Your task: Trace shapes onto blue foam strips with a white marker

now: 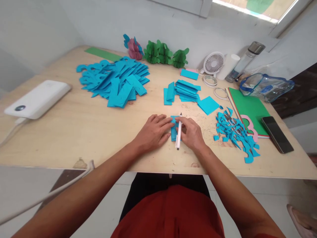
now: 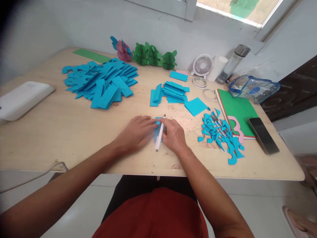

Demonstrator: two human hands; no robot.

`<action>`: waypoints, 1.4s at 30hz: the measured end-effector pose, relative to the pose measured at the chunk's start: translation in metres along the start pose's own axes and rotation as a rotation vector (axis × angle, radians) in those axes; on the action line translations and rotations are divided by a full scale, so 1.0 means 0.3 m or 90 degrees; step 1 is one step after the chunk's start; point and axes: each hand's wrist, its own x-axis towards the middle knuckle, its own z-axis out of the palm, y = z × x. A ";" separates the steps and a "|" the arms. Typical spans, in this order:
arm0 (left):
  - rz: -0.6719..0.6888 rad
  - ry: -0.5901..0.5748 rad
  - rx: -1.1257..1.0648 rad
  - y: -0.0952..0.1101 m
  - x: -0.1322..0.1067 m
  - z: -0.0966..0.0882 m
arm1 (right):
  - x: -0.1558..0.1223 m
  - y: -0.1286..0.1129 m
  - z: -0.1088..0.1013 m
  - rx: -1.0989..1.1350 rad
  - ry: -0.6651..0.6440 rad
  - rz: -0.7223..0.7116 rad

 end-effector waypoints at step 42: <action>-0.007 0.000 0.000 -0.002 -0.001 0.001 | 0.004 -0.002 -0.001 0.197 0.013 0.076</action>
